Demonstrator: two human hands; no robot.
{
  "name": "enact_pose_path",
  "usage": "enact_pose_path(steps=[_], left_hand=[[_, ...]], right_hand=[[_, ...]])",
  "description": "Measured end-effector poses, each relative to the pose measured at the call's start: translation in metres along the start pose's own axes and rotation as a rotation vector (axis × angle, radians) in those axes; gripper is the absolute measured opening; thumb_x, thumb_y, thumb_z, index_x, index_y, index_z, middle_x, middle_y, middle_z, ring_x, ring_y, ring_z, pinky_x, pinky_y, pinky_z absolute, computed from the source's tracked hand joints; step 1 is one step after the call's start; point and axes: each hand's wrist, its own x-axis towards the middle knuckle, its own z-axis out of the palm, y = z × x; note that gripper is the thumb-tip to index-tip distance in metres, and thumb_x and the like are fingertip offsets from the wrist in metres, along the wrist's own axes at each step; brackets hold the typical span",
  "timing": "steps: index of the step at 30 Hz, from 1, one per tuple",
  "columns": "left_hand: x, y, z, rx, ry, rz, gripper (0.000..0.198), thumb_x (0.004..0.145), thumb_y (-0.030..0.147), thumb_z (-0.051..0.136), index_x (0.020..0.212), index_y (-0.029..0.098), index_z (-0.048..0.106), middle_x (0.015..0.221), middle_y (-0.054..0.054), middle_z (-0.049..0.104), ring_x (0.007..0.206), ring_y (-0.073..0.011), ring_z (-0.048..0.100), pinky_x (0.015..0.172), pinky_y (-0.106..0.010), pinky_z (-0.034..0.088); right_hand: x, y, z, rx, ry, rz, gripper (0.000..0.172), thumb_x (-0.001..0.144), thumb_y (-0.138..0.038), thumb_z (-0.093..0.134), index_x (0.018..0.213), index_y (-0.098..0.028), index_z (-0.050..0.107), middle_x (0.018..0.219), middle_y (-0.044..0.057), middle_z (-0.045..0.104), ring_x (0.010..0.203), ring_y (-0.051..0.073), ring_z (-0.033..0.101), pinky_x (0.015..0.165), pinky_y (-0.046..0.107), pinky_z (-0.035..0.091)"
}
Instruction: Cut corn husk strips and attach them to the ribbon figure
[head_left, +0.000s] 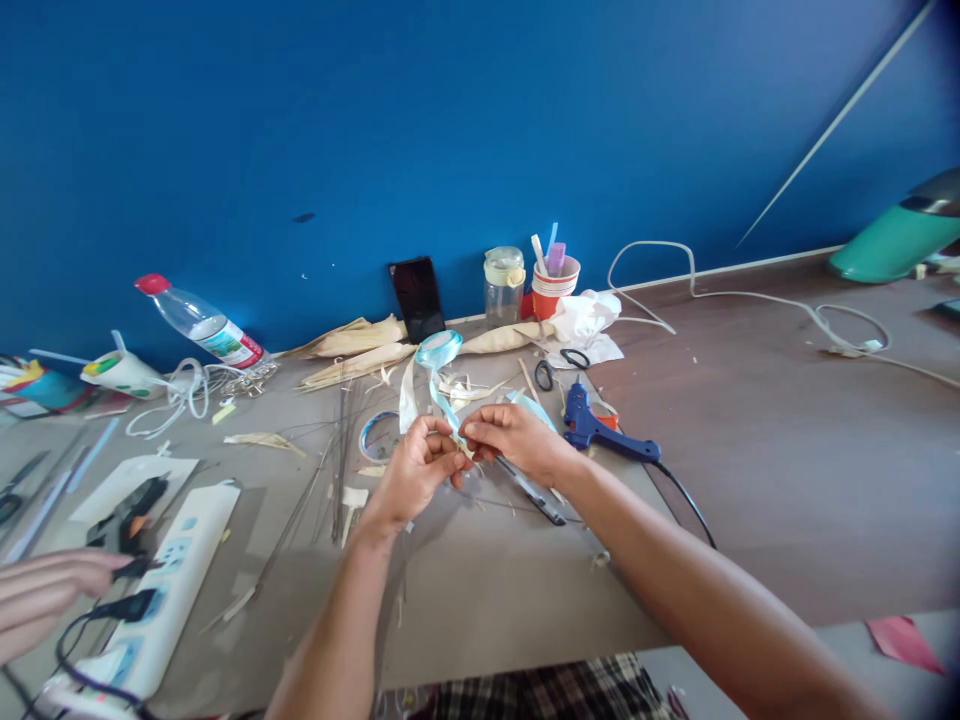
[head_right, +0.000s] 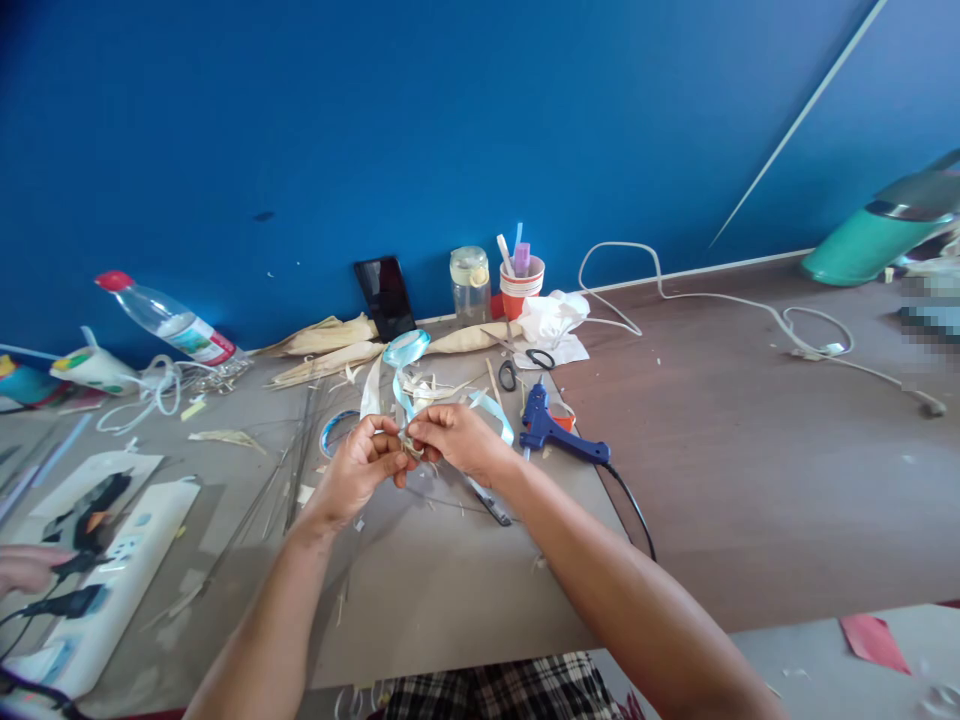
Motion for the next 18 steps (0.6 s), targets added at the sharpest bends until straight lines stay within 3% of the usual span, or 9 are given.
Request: enact_pose_path(steps=[4,8,12,18], left_hand=[[-0.0015,0.0018,0.0014,-0.019,-0.017,0.0,0.034,0.076,0.029,0.068,0.094,0.02,0.04,0.066,0.003,0.063,0.055,-0.0104,0.059,0.057,-0.023,0.043],[-0.002,0.0036,0.0036,-0.018,-0.02,-0.013,0.035,0.075,0.028,0.068,0.094,0.02,0.04,0.064,0.004,0.062,0.055,-0.011,0.059,0.058,-0.023,0.043],[-0.0013,0.0028,0.0049,-0.009,-0.038,-0.034,0.036,0.074,0.03,0.069,0.094,0.02,0.04,0.066,0.004,0.062,0.055,-0.0117,0.059,0.055,-0.023,0.043],[0.0012,-0.0016,0.0036,-0.009,0.038,0.016,0.029,0.078,0.032,0.066,0.093,0.018,0.046,0.071,0.0,0.066,0.059,-0.0119,0.061,0.063,-0.026,0.046]], right_hand=[[0.0001,-0.0017,-0.0066,0.048,-0.111,0.014,0.018,0.072,-0.028,0.063,0.082,-0.014,0.067,0.062,-0.002,0.06,0.055,0.008,0.048,0.055,0.023,0.037],[-0.0009,-0.0036,-0.0064,0.011,-0.158,0.002,0.015,0.071,-0.024,0.064,0.078,-0.013,0.067,0.061,-0.002,0.061,0.056,0.009,0.049,0.054,0.023,0.035],[-0.0009,-0.0016,-0.0031,-0.037,-0.12,0.006,0.009,0.07,-0.023,0.062,0.07,-0.014,0.063,0.056,-0.004,0.057,0.051,0.008,0.044,0.05,0.022,0.032],[-0.0008,-0.0013,-0.0001,-0.247,0.067,-0.101,0.012,0.074,-0.023,0.055,0.065,-0.016,0.059,0.053,-0.005,0.051,0.051,0.008,0.041,0.05,0.021,0.031]])
